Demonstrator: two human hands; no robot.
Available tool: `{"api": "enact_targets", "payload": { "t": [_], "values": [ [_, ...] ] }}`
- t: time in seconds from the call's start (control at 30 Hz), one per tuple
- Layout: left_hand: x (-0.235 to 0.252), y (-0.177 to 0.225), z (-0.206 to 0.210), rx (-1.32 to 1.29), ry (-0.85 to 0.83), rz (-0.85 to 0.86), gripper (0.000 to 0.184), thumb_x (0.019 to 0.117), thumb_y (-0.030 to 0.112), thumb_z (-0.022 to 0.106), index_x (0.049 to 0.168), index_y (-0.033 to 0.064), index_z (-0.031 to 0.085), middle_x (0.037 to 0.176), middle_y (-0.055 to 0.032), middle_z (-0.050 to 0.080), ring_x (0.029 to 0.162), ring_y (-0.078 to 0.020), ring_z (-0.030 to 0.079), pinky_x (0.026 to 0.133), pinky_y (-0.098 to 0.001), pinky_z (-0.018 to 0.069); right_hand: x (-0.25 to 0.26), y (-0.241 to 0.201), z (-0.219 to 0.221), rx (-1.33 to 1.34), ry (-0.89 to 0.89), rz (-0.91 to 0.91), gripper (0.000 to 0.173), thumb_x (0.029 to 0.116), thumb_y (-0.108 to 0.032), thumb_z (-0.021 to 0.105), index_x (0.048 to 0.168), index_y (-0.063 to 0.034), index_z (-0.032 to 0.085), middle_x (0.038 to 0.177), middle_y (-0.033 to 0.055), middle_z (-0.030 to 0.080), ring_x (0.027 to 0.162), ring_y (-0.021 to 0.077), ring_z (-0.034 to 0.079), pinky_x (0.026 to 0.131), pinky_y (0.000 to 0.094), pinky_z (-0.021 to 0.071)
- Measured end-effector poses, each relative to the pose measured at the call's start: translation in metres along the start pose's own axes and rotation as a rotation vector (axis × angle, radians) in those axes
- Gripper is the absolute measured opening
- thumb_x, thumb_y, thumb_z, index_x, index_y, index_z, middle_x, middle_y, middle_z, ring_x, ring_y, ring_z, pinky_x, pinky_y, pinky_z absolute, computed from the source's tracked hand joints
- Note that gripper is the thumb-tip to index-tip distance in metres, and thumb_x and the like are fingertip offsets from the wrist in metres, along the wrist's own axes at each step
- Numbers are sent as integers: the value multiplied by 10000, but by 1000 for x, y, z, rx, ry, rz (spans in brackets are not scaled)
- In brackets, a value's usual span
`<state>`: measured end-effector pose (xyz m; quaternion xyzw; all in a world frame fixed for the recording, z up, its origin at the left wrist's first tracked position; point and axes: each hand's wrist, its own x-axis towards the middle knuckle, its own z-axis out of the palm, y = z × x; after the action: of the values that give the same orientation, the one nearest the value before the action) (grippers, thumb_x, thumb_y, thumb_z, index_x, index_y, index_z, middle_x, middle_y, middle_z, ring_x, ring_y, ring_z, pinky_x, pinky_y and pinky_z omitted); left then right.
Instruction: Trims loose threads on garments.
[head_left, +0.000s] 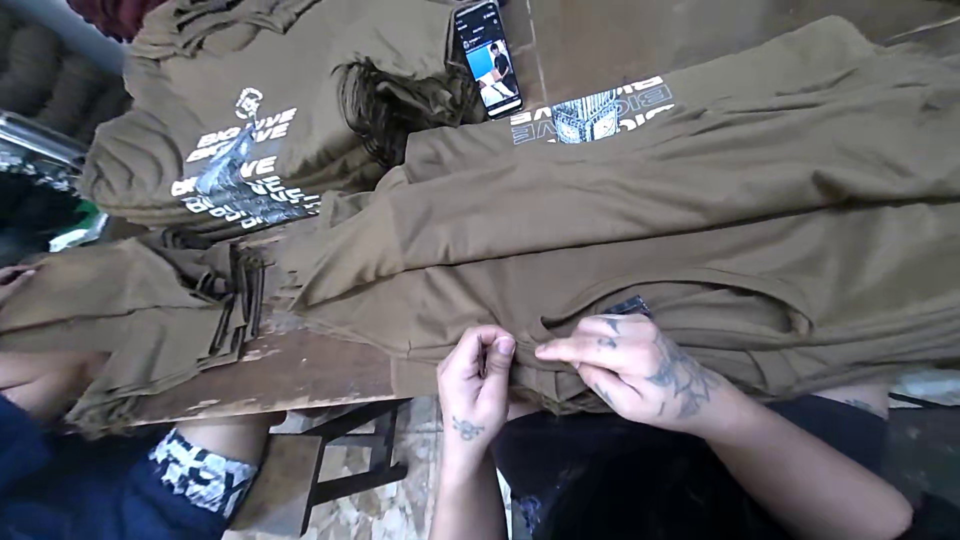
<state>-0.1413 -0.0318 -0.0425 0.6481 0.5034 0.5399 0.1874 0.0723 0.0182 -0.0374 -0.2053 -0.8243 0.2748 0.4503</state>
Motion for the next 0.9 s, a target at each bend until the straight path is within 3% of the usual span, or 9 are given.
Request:
{"api": "enact_targets", "payload": {
  "t": [0.13, 0.27, 0.37, 0.47, 0.5, 0.57, 0.63, 0.73, 0.9],
  "values": [
    [5, 2, -6, -16, -74, -66, 194, 1033, 197, 573, 940, 51, 661, 762, 83, 631, 672, 54, 580, 613, -129, 497, 2, -5, 9, -170, -18, 69, 300, 980, -202, 579, 1188, -71, 750, 905, 82, 759, 787, 176, 710, 707, 311, 572],
    [5, 1, -8, 2, -126, -84, 193, 1021, 188, 582, 925, 46, 672, 748, 76, 629, 649, 54, 570, 588, -124, 484, 8, -6, 22, -360, 38, 23, 220, 964, -174, 588, 951, -90, 791, 730, 58, 705, 632, 185, 676, 541, 323, 528],
    [1, 2, -6, -3, -102, -71, 181, 1013, 186, 600, 937, 40, 675, 757, 71, 636, 662, 52, 577, 600, -119, 490, 11, -4, 21, -357, 36, -18, 231, 990, -149, 542, 871, -76, 726, 672, 44, 680, 590, 167, 661, 512, 318, 507],
    [-4, 5, -5, -88, -34, -61, 256, 983, 233, 659, 1175, 66, 627, 804, 100, 613, 676, 45, 555, 609, -123, 483, 6, -2, 14, -282, 56, -56, 254, 1034, -156, 490, 920, -52, 692, 693, 43, 673, 614, 142, 650, 549, 287, 512],
    [-7, 6, -7, -109, -52, -53, 381, 986, 297, 667, 1302, 109, 568, 878, 112, 613, 737, 42, 563, 660, -132, 495, 3, -2, 11, -244, 63, -64, 265, 1052, -161, 473, 940, -44, 684, 721, 51, 683, 646, 139, 658, 588, 275, 527],
    [-13, 9, -15, -75, -103, -11, 449, 999, 389, 645, 1384, 193, 522, 1010, 110, 627, 851, 32, 589, 749, -148, 511, -3, -3, 6, -197, 72, -73, 280, 1077, -174, 432, 963, -43, 653, 756, 64, 677, 694, 140, 659, 649, 265, 538],
    [-19, 13, -21, 41, -159, 68, 397, 1012, 381, 634, 1347, 172, 589, 1069, 47, 648, 900, 5, 611, 784, -164, 527, -7, -2, 5, -180, 87, -89, 282, 1091, -177, 413, 967, -43, 628, 768, 72, 666, 713, 144, 653, 679, 261, 540],
    [-23, 20, -22, 262, -213, 185, 333, 994, 312, 653, 1267, 123, 670, 1024, -11, 699, 895, -33, 657, 783, -193, 558, -9, -2, 6, -188, 103, -108, 277, 1098, -183, 408, 977, -48, 617, 764, 66, 654, 705, 137, 644, 676, 254, 536],
    [-26, 25, -14, 407, -174, 263, 296, 1004, 251, 642, 1235, 85, 723, 1043, -69, 756, 907, -78, 709, 777, -217, 575, -11, 0, 6, -189, 121, -132, 289, 1107, -196, 392, 980, -44, 603, 762, 67, 648, 692, 131, 640, 660, 247, 534]
  ]
}}
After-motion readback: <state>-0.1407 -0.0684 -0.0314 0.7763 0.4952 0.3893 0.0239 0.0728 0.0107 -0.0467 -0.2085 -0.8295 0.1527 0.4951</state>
